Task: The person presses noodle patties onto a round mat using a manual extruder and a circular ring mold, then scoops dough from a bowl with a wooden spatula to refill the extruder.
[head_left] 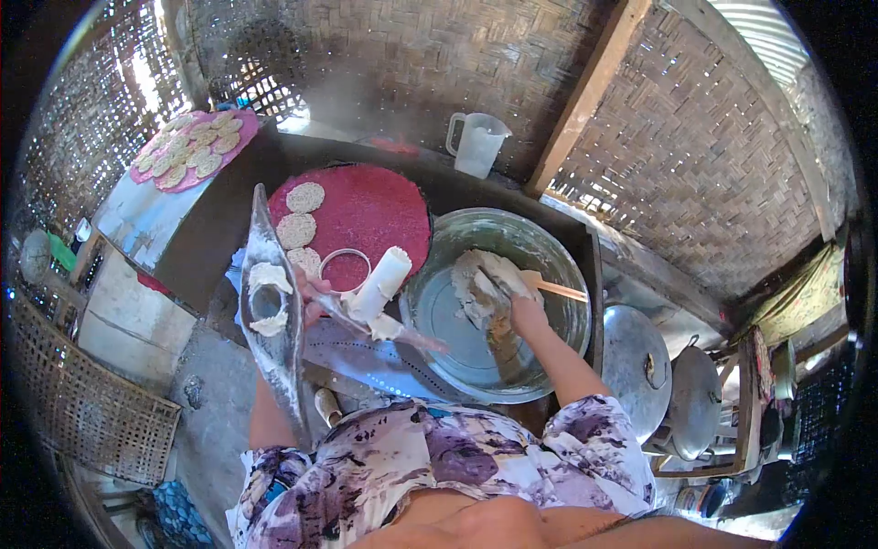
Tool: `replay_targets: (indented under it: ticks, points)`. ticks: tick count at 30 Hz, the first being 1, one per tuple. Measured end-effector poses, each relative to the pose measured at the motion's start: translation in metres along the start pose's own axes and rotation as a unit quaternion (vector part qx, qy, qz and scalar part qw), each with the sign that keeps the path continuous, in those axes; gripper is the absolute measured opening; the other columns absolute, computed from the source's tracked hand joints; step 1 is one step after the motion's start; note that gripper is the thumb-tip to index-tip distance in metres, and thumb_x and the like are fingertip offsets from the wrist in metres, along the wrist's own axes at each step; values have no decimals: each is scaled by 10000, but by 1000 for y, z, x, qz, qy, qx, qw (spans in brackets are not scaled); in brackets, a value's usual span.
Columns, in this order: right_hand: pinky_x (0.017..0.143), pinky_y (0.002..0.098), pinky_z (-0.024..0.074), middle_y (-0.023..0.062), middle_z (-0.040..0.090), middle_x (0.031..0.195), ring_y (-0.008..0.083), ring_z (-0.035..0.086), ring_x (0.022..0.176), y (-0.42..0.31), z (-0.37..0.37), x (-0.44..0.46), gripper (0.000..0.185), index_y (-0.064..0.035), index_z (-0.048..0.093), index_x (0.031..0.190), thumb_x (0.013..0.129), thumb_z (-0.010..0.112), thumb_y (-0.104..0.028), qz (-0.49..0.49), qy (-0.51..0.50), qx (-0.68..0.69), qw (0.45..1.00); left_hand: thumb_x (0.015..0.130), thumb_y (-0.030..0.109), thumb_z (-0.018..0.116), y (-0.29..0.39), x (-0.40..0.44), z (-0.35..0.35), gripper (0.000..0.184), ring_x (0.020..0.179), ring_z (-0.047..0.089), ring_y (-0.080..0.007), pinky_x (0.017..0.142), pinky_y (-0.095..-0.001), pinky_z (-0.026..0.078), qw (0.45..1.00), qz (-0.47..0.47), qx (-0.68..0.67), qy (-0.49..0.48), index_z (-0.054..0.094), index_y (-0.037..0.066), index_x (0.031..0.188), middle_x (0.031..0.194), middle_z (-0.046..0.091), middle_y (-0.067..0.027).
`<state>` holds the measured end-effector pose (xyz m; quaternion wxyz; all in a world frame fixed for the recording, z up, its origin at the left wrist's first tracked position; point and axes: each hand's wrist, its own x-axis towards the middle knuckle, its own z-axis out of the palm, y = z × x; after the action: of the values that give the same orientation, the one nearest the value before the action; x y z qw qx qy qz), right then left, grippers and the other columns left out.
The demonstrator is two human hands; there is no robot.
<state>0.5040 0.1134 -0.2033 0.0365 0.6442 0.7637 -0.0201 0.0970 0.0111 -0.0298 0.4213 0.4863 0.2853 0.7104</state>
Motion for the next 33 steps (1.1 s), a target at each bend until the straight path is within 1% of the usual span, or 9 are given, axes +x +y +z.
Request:
replay_targets:
  ticks: [2,6,9,15,18,21,27,30,33]
  points:
    - [684,447,484,205,617,845,361,608,775,1,20,14,304,-25,525,1045,743,502,-56,14,-11,52,998,681,162,736,7,-4,12,367,732,547,-173,582,-266,474,991,100,75,55,474,52,913,773,448,-22]
    - [687,445,484,206,619,834,360,610,775,17,87,36,289,-58,579,984,696,565,-55,-69,45,26,996,655,198,762,6,-6,-14,408,698,519,-158,600,-270,462,991,97,89,23,473,57,906,776,448,-18]
    - [675,432,488,195,624,800,336,618,756,-15,42,27,202,-64,618,880,680,595,-58,-24,-83,71,994,641,195,769,-2,-8,-32,416,696,518,-155,603,-282,460,993,79,81,26,472,63,900,774,451,-18]
    - [557,370,489,146,615,664,250,611,570,-22,65,37,120,-39,621,806,751,618,-146,58,-112,181,975,601,198,793,-4,-8,-36,437,692,524,-159,619,-325,470,996,63,51,33,477,71,874,759,462,-20]
    - [447,338,439,111,571,580,188,551,464,-17,72,40,219,-27,599,752,842,558,-222,124,-138,340,922,597,192,796,-3,-4,-28,422,686,527,-164,628,-329,481,995,79,57,9,486,68,855,747,464,-19]
    - [382,316,363,77,526,534,143,480,422,-15,68,42,354,-17,567,693,896,491,-297,185,-207,499,821,611,153,780,-9,0,-27,397,730,548,-192,655,-335,500,993,108,35,-26,517,49,890,797,511,-49]
    - [367,307,332,62,499,512,136,443,401,10,87,56,423,0,562,687,881,507,-372,190,-234,581,756,627,142,761,-5,-1,-22,380,734,550,-189,657,-332,502,994,90,51,-20,516,50,903,805,515,-52]
    - [368,293,351,55,506,530,132,455,405,14,80,54,421,0,587,756,867,519,-400,123,-173,350,912,635,136,752,-1,-2,-22,372,737,551,-187,657,-330,503,994,87,66,-6,516,51,909,809,518,-53]
    - [373,282,372,47,509,547,135,452,394,-18,2,17,437,0,597,820,854,525,-430,161,-113,336,921,643,130,743,2,-9,-28,364,739,552,-186,658,-328,504,993,78,82,18,516,51,915,813,520,-55]
